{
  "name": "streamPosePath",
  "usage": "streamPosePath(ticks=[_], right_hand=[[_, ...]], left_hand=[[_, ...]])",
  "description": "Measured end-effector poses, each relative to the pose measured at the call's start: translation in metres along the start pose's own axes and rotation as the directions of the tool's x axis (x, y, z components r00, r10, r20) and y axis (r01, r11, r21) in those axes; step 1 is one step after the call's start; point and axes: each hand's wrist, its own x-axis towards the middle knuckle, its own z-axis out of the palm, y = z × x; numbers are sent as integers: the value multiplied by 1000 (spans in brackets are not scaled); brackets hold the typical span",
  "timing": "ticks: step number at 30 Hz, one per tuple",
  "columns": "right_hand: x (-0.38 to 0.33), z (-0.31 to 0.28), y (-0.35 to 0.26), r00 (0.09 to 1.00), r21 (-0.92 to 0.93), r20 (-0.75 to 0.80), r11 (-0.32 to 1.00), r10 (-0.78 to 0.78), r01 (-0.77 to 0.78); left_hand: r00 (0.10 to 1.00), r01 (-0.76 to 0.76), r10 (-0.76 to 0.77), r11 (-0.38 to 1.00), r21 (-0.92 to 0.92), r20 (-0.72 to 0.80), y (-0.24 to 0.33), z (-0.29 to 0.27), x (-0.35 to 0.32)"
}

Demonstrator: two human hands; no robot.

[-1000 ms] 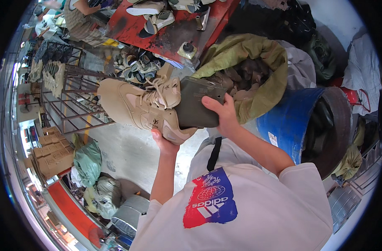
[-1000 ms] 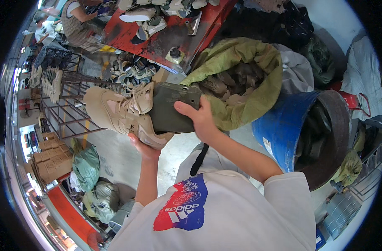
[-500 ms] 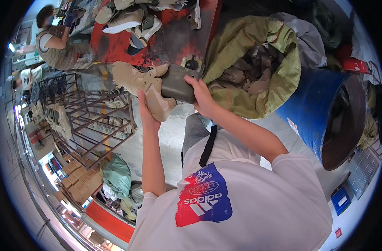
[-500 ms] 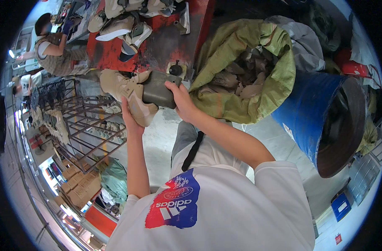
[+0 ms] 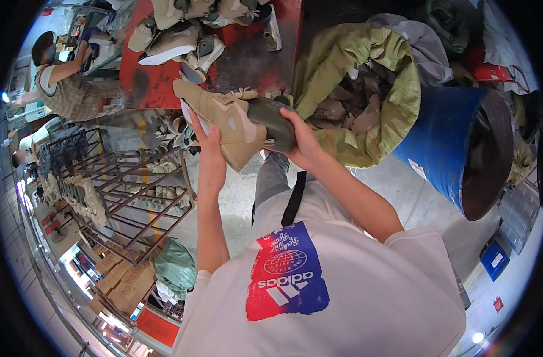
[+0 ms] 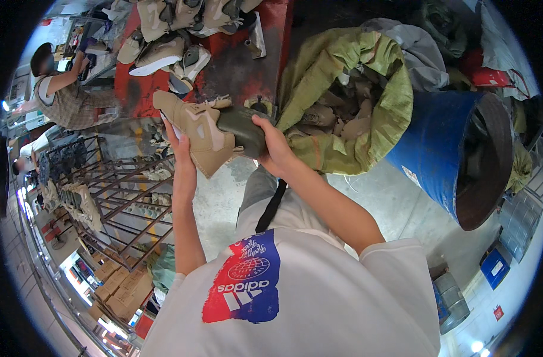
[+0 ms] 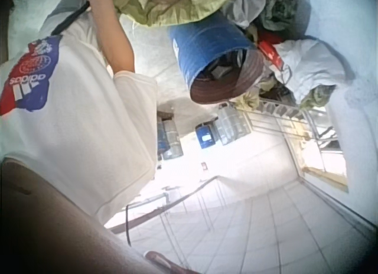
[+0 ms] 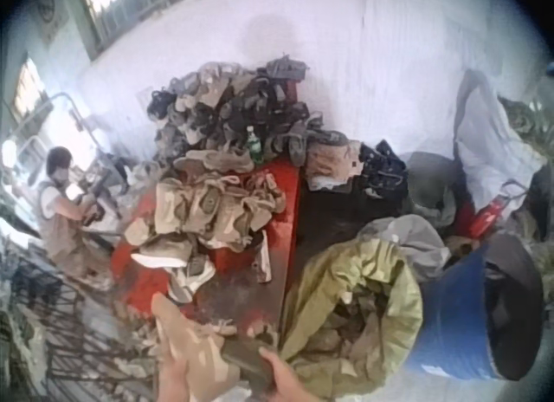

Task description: The person repeatedly picks up a shoe upper and a separate sole, aligns them, and presses them together by hand. The assembled shoes are placed on a nearby red table. The process is repeated for multiple pairs.

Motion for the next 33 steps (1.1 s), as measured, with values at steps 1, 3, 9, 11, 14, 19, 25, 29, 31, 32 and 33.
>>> streamPosePath(ticks=[1,3,9,11,14,19,25,29,31,32,33], right_hand=[[0,0,-2,1000,-7,24,1000,1,-1],[-4,5,0,1000,14,28,1000,12,-12],[0,17,0,999,102,37,995,11,-15],[4,17,-2,999,124,43,992,3,-8],[12,13,-10,997,125,76,991,26,-35],[6,4,-33,967,-125,32,961,251,-246],[41,-1,-132,757,-895,-159,231,633,-381],[135,48,-183,952,-943,-84,-332,294,20],[190,64,-187,974,-853,142,-521,-175,31],[216,64,-181,845,-744,362,-668,-394,7],[238,54,-171,823,-678,413,-735,-391,-9]], left_hand=[[1000,5,-5,1000,6,3,5,0,1],[1000,13,-14,999,45,7,11,0,3],[1000,-24,24,992,122,-6,13,-4,18],[998,-61,62,996,71,-17,11,-3,25],[998,-63,65,968,244,-2,25,1,27],[997,-18,-21,874,486,75,42,-5,35],[993,109,-117,885,453,-11,50,2,47],[983,170,-185,906,389,2,56,7,54],[969,214,-248,842,496,3,73,16,58],[960,237,-280,803,547,-5,79,17,60],[975,191,-222,773,604,-25,69,16,63]])
